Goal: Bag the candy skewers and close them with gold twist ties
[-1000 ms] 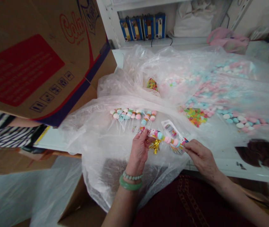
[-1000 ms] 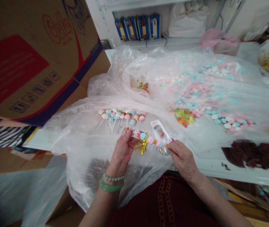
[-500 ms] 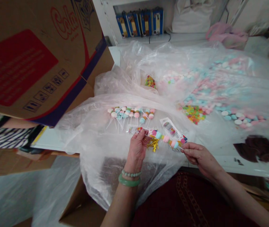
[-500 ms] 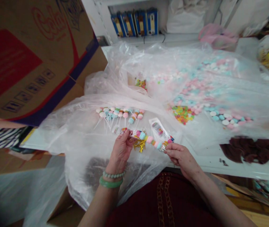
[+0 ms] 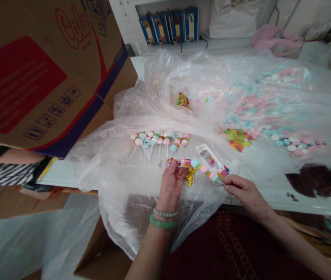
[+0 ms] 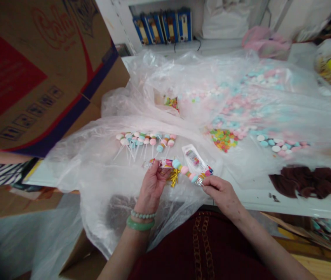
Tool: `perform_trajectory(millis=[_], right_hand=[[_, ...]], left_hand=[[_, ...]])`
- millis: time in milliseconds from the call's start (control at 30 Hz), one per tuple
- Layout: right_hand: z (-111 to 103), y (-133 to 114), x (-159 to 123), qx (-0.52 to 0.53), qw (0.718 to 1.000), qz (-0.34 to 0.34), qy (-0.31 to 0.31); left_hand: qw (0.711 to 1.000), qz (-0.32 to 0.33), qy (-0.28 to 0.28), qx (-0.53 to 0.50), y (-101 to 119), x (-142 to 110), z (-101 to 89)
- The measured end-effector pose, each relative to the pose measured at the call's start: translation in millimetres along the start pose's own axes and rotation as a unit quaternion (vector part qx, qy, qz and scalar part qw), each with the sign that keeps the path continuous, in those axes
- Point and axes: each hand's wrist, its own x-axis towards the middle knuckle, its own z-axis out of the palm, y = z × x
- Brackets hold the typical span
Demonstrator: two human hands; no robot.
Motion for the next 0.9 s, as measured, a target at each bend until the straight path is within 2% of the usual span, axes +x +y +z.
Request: perform_trajectory(millis=[133, 267, 400, 567, 700, 900], right_hand=[[-0.3, 3.6, -2.7, -0.104, 0.987, -0.114, 0.037], [-0.9, 3.9, -4.5, -0.134, 0.978, -0.158, 0.041], [-3.5, 1.2, -4.1, -0.112, 0.984, -0.13, 0.046], [-6.1, -1.4, -3.3, -0.063, 0.994, -0.074, 0.054], [-4.6, -2.3, -2.6, -0.04, 0.995, -0.068, 0.056], [-1.1, -2.1, -1.2, -0.026, 0.995, -0.071, 0.061]], left_hand=[[1.0, 0.026, -0.002, -0.012, 0.5, -0.6, 3.3], [0.999, 0.043, 0.008, -0.018, 0.3, -1.1, 5.0], [0.999, 0.033, -0.005, -0.024, -0.4, 0.4, 3.1], [0.996, -0.063, 0.032, -0.055, 0.9, 2.3, 1.6], [0.989, -0.105, 0.061, -0.081, 2.2, 0.4, 4.7], [0.985, -0.144, 0.044, -0.086, 4.9, -3.1, 9.2]])
